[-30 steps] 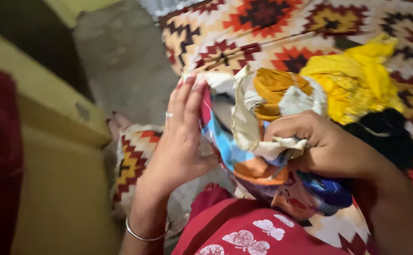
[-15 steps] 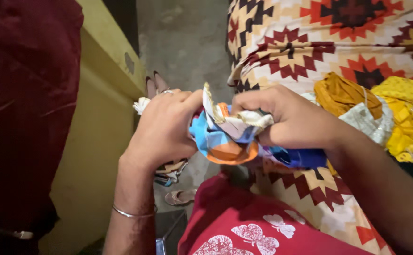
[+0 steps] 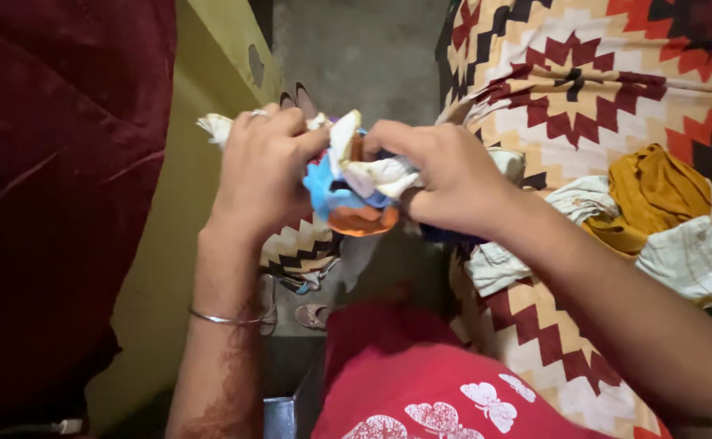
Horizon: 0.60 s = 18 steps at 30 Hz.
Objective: The person places items into a patterned pillowcase and folds a yellow garment by hand on a bed.
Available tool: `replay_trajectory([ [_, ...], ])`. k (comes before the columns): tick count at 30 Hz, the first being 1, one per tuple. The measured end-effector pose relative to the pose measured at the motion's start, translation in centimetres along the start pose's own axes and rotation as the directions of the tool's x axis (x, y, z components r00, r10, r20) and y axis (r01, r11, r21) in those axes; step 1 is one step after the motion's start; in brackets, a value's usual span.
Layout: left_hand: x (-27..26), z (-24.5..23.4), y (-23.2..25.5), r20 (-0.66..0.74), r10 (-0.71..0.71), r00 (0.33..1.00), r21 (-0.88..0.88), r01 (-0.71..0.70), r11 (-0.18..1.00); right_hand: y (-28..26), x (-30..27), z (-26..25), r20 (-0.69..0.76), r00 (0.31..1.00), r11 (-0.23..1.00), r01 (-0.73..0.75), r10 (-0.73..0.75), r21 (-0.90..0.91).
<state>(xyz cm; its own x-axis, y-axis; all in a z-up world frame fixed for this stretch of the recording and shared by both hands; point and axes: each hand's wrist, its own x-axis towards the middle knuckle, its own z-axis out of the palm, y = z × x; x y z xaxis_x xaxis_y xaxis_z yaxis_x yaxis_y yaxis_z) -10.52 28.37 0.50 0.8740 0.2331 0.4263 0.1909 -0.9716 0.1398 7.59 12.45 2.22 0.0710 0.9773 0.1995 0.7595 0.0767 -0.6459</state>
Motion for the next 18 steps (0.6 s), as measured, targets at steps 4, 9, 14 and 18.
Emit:
replay_trajectory([
  [4,-2.7,1.8,-3.5,-0.091,-0.087,0.992,0.024,0.089,0.996,1.6,1.7,4.4,-0.095,0.977,0.976,0.181,-0.192,-0.118],
  [9,-8.3,7.0,-8.5,-0.177,-0.290,0.941,0.216,0.325,0.921,2.0,3.2,12.8,0.077,0.968,0.959,0.248,-0.240,-0.134],
  [14,-15.0,10.8,-11.5,0.031,-0.574,0.818,-0.097,0.574,0.813,3.5,1.4,16.4,0.239,0.966,0.988,0.063,-0.095,0.138],
  [18,-17.2,13.1,-10.4,0.052,-0.709,0.703,-0.401,0.665,0.630,6.8,0.8,15.3,0.141,0.987,0.989,-0.093,0.076,0.117],
])
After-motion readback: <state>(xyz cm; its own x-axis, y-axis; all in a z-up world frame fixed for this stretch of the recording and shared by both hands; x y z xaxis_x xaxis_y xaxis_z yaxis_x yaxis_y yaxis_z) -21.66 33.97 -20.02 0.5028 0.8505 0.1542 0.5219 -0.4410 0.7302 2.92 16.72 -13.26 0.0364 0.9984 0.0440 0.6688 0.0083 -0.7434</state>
